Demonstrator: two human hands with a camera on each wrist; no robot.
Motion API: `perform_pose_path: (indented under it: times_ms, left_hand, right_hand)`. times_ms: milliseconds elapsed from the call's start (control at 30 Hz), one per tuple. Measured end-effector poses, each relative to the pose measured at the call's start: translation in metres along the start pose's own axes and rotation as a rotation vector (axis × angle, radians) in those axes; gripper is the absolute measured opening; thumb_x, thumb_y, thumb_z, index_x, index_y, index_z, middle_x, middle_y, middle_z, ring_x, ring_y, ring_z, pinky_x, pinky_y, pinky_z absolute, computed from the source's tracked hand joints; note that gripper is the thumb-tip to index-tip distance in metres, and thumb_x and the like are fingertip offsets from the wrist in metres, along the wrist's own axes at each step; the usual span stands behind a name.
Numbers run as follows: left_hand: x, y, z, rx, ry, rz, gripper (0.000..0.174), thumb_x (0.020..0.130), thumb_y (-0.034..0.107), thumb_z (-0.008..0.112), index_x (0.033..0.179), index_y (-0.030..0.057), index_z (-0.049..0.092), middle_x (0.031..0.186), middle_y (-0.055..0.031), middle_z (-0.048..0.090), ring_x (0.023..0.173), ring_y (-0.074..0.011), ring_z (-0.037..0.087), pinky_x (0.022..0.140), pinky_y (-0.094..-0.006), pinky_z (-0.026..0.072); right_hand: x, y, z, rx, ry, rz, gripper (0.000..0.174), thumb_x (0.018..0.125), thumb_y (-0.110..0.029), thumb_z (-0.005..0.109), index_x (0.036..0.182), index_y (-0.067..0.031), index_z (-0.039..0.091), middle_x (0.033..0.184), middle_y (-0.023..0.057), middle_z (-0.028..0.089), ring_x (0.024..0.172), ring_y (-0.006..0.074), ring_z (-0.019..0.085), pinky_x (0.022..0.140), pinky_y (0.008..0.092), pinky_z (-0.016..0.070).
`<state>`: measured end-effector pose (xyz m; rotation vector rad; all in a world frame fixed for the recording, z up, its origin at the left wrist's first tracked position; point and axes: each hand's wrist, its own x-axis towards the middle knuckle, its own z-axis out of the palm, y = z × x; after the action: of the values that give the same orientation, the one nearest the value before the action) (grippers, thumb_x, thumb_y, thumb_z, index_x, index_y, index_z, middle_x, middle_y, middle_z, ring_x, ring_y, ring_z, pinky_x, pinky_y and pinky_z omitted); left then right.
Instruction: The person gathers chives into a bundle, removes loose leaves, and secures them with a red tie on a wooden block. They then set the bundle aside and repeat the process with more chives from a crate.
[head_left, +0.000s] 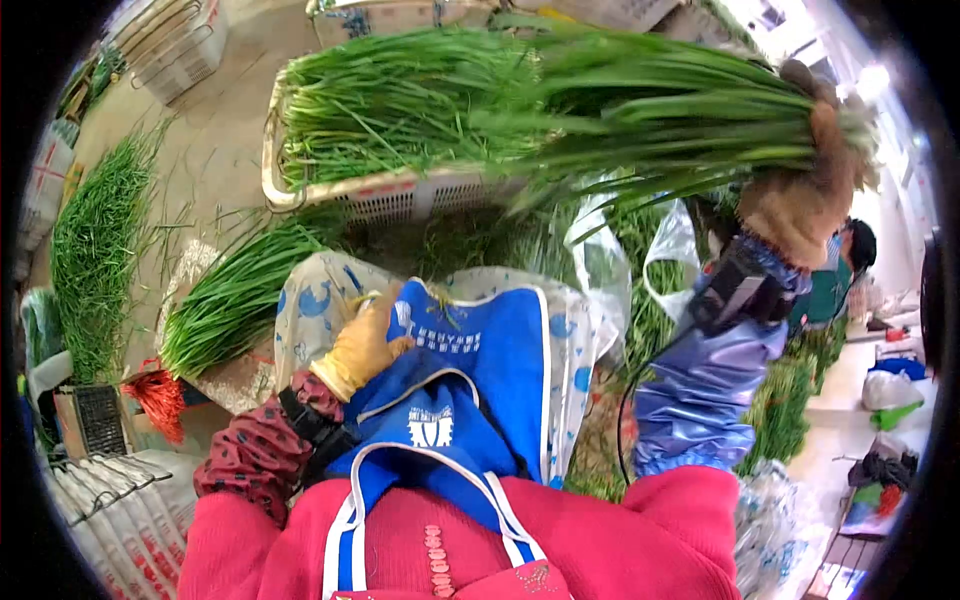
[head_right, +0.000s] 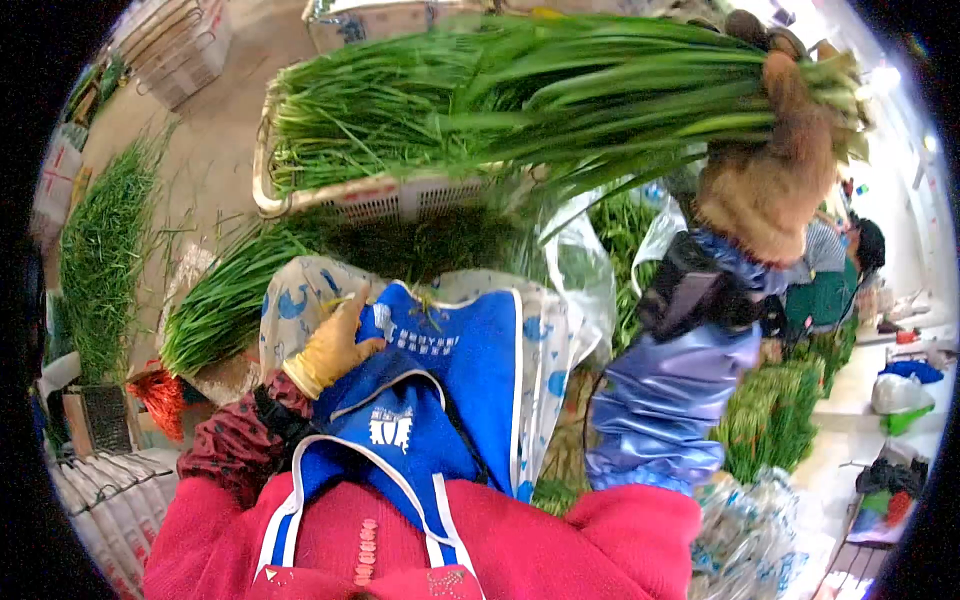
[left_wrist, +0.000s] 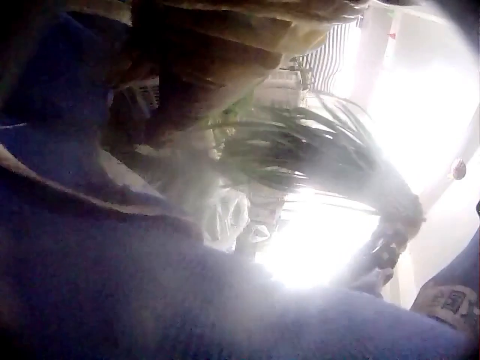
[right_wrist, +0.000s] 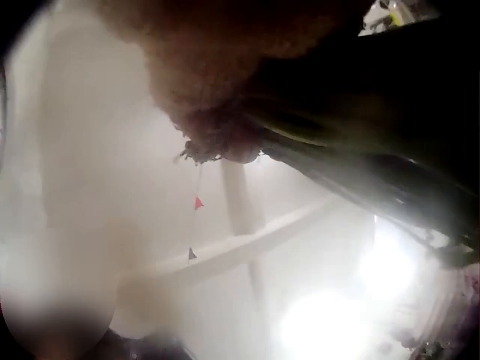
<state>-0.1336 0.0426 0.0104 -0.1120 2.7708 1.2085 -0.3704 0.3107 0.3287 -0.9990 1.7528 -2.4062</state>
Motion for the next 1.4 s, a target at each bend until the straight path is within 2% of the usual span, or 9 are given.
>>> perform_pose_path:
  times_ms: [133,167,533,633,767,900,1100,1233,1400]
  left_hand:
    - [-0.002,0.008,-0.024,-0.019,-0.050,0.025,0.098,0.074,0.037,0.082,0.149,0.0000,0.031,0.140,-0.0302,0.046,0.132,-0.0433,0.044,0.109,-0.0429,0.0379]
    - [0.009,0.004,-0.037,-0.025,-0.037,0.069,0.100,0.073,0.039,0.083,0.148,-0.0010,0.031,0.142,-0.0302,0.045,0.133,-0.0434,0.043,0.110,-0.0425,0.0371]
    - [0.067,0.119,-0.168,-1.288,-0.175,0.701,0.118,0.069,0.043,0.088,0.156,0.0104,0.015,0.152,-0.0087,0.039,0.136,-0.0212,0.039,0.113,-0.0381,0.0315]
    - [0.033,0.098,-0.125,-1.684,-0.190,0.438,0.100,0.075,0.036,0.083,0.152,0.0094,0.026,0.140,-0.0091,0.050,0.122,-0.0189,0.054,0.101,-0.0359,0.0457]
    - [0.015,0.075,-0.107,-1.762,-0.331,0.260,0.089,0.074,0.041,0.082,0.142,0.0036,0.040,0.125,-0.0158,0.062,0.105,-0.0271,0.066,0.089,-0.0405,0.0563]
    - [0.019,0.057,-0.093,-1.715,-0.417,0.294,0.081,0.077,0.042,0.079,0.138,0.0014,0.044,0.120,-0.0170,0.065,0.100,-0.0280,0.068,0.085,-0.0402,0.0571]
    - [0.013,0.032,-0.079,-1.857,-0.476,0.445,0.062,0.082,0.032,0.079,0.131,0.0056,0.052,0.117,-0.0112,0.066,0.100,-0.0207,0.066,0.090,-0.0386,0.0533]
    - [0.011,0.041,-0.073,-1.768,-0.284,0.346,0.055,0.076,0.016,0.082,0.124,0.0036,0.058,0.107,-0.0089,0.069,0.089,-0.0185,0.067,0.081,-0.0351,0.0557]
    - [0.000,0.061,-0.107,-1.634,0.120,0.241,0.059,0.067,0.004,0.081,0.121,0.0074,0.058,0.104,-0.0050,0.067,0.087,-0.0179,0.065,0.075,-0.0348,0.0542]
  right_hand:
    - [0.065,0.013,-0.013,-1.030,-0.003,-0.299,0.033,0.085,-0.008,0.072,0.115,-0.0046,0.061,0.100,0.0078,0.069,0.097,0.0200,0.066,0.086,0.0353,0.0548]
    - [0.065,0.014,0.012,-0.562,0.111,-0.094,0.036,0.082,0.001,0.071,0.117,-0.0040,0.060,0.101,0.0046,0.068,0.096,0.0187,0.066,0.085,0.0336,0.0544]
    - [-0.010,0.070,0.157,-0.011,-0.554,0.629,0.037,0.075,-0.002,0.073,0.111,-0.0034,0.064,0.094,0.0034,0.069,0.083,0.0162,0.064,0.078,0.0322,0.0521]
    - [-0.041,0.092,0.181,0.279,-0.498,0.776,0.059,0.071,0.002,0.074,0.126,-0.0032,0.055,0.102,0.0060,0.066,0.089,0.0168,0.063,0.080,0.0323,0.0523]
    - [-0.067,0.120,0.196,0.084,-0.434,0.495,0.086,0.069,0.011,0.072,0.146,-0.0048,0.038,0.123,0.0098,0.061,0.103,0.0213,0.062,0.088,0.0321,0.0516]
    - [-0.055,0.125,0.203,-0.411,-0.632,0.005,0.075,0.074,0.011,0.065,0.144,-0.0006,0.043,0.140,0.0137,0.054,0.122,0.0227,0.056,0.104,0.0344,0.0436]
    - [-0.047,0.129,0.211,-0.559,-1.084,0.139,0.035,0.074,-0.001,0.066,0.109,-0.0004,0.069,0.106,0.0132,0.069,0.099,0.0217,0.065,0.088,0.0332,0.0493]
    - [-0.059,0.148,0.224,-0.552,-1.009,0.329,0.029,0.075,-0.001,0.067,0.104,0.0002,0.070,0.100,0.0144,0.069,0.095,0.0220,0.066,0.086,0.0322,0.0502]
    - [-0.050,0.182,0.243,0.044,-0.738,0.442,0.078,0.083,-0.029,0.078,0.147,-0.0103,0.039,0.138,0.0101,0.051,0.115,0.0236,0.055,0.097,0.0367,0.0473]
